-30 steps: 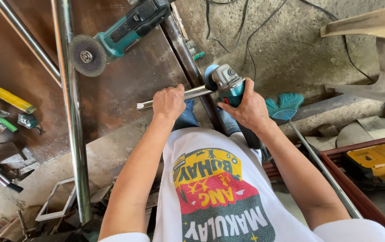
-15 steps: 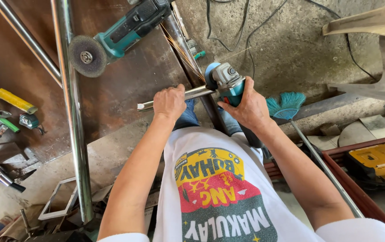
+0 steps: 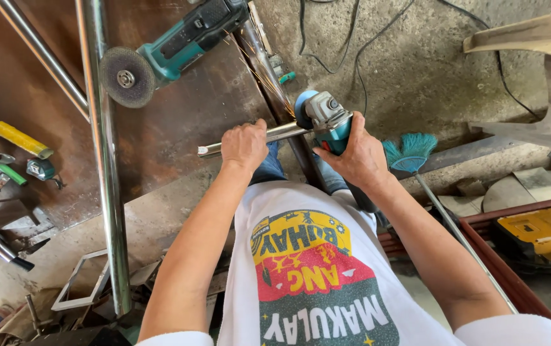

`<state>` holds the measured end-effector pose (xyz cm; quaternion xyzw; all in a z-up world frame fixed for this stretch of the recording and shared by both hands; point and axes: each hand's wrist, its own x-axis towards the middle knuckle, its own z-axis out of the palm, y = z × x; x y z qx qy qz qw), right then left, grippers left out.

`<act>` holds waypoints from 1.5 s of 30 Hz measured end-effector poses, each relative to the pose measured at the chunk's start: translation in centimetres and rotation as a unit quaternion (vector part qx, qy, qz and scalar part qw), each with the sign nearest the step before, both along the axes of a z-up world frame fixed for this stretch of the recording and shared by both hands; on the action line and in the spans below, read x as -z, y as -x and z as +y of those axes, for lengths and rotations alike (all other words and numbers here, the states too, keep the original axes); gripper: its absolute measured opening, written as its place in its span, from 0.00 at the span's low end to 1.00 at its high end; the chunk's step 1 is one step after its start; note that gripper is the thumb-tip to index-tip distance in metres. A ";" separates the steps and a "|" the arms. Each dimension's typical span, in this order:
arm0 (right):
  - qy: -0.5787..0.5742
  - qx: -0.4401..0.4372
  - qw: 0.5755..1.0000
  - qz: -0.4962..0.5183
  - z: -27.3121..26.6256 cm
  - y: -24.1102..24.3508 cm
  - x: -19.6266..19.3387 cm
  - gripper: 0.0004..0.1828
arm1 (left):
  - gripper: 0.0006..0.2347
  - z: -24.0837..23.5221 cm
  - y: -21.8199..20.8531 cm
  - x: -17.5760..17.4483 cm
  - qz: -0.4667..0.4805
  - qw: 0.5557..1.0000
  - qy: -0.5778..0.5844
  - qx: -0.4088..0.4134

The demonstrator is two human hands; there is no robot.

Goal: Grinding, measuring, and fitting stainless steel pipes to construct a metal frame.

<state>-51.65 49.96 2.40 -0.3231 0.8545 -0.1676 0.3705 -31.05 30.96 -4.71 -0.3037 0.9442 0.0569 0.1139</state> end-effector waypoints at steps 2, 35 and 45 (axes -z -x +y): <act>0.002 0.002 1.000 -0.001 -0.1 0.0 -0.1 0.53 | 0.06 0.0 0.0 0.1 0.002 1.000 0.005 0.003; -0.003 -0.008 1.000 -0.006 -0.6 0.9 -0.1 0.51 | 0.06 0.0 0.4 -0.3 -0.012 1.000 0.003 0.001; -0.005 -0.056 0.996 0.070 -0.5 0.4 -0.1 0.52 | 0.06 0.2 1.1 -2.0 -0.021 1.000 0.001 -0.002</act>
